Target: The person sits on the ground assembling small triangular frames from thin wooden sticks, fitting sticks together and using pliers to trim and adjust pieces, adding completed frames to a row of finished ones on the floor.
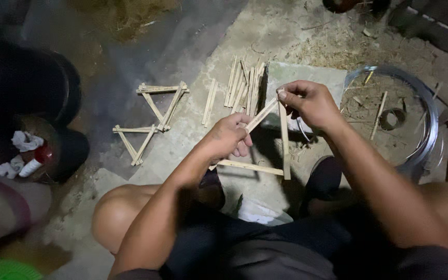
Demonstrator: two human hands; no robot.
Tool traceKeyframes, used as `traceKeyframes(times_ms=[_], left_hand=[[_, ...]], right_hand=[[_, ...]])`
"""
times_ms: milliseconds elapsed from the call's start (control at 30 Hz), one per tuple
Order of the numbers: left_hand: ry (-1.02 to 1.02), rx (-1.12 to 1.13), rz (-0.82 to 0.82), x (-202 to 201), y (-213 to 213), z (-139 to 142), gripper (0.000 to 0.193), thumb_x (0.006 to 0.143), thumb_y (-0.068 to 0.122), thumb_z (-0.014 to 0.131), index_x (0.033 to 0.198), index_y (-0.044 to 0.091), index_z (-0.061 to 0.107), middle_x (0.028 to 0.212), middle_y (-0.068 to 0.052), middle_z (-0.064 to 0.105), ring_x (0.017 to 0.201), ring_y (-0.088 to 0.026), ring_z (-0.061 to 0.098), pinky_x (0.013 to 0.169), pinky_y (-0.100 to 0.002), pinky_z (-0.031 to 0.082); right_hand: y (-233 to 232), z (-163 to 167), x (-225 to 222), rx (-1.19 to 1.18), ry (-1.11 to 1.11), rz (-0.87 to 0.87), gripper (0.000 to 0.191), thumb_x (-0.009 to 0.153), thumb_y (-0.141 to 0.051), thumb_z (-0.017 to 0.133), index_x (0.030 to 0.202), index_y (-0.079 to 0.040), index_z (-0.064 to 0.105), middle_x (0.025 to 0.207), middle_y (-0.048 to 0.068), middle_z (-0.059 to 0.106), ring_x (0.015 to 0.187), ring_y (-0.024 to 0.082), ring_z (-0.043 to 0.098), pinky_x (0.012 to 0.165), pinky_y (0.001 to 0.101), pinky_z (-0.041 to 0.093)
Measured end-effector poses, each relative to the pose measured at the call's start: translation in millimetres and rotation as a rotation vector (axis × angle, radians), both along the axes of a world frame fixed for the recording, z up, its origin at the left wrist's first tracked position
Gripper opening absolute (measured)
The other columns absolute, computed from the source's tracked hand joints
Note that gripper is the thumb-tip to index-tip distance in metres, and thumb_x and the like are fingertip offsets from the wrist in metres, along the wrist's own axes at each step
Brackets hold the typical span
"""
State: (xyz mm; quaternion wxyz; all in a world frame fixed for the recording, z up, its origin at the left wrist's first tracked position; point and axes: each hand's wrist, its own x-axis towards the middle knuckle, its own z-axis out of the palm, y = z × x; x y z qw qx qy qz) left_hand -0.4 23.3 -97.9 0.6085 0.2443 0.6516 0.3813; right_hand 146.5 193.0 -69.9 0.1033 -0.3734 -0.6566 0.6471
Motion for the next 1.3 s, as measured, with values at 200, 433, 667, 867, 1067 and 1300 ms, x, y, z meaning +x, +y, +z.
traceKeyframes(times_ms=[200,433,667,867,1067,1300], left_hand=[[-0.004,0.022,-0.023,-2,-1,-7,0.038,0.088,0.007,0.049,0.124,0.002,0.061,0.076,-0.007,0.068,0.053,-0.017,0.064,0.048,-0.030,0.049],[-0.013,0.108,0.013,4,-2,-13,0.030,0.102,0.029,0.058,0.113,0.001,0.061,0.072,-0.004,0.067,0.050,-0.013,0.058,0.045,-0.027,0.043],[0.192,0.191,0.150,12,1,-8,0.028,0.095,0.030,0.068,0.100,0.002,0.068,0.073,-0.002,0.068,0.056,-0.009,0.056,0.049,-0.026,0.045],[0.274,0.303,0.345,-10,3,3,0.027,0.095,0.028,0.069,0.094,0.001,0.070,0.072,-0.002,0.066,0.065,-0.007,0.060,0.058,-0.026,0.046],[0.277,0.262,0.445,-20,6,8,0.026,0.094,0.028,0.070,0.094,0.002,0.070,0.068,-0.001,0.064,0.058,-0.007,0.054,0.052,-0.025,0.041],[0.176,0.226,0.504,-33,3,13,0.025,0.094,0.026,0.068,0.100,0.002,0.068,0.067,-0.003,0.064,0.048,-0.007,0.047,0.042,-0.027,0.038]], right_hand=[[-2,-1,1,-0.020,0.043,0.076,0.024,0.096,-0.018,0.072,0.111,-0.001,0.074,0.083,0.002,0.070,0.065,0.008,0.060,0.057,0.0261,0.051],[-17,-1,-4,0.070,-0.026,0.076,0.025,0.095,-0.018,0.072,0.113,0.000,0.074,0.086,0.004,0.073,0.070,0.008,0.064,0.063,0.0259,0.053],[-28,-7,-3,0.022,0.174,0.098,0.046,0.090,-0.017,0.075,0.131,0.000,0.062,0.092,0.005,0.076,0.081,0.008,0.069,0.073,0.0257,0.056],[-21,-17,16,-0.145,0.073,0.208,0.039,0.100,-0.024,0.064,0.131,-0.001,0.067,0.108,0.003,0.074,0.086,0.007,0.062,0.079,0.0246,0.053],[-56,-34,31,-0.117,-0.124,0.398,0.033,0.100,-0.024,0.062,0.125,-0.005,0.071,0.092,0.004,0.070,0.077,0.008,0.058,0.068,0.0275,0.050],[-51,-35,35,-0.200,0.088,0.368,0.029,0.101,-0.019,0.057,0.124,-0.002,0.065,0.094,0.002,0.073,0.075,0.008,0.061,0.069,0.0261,0.054]])
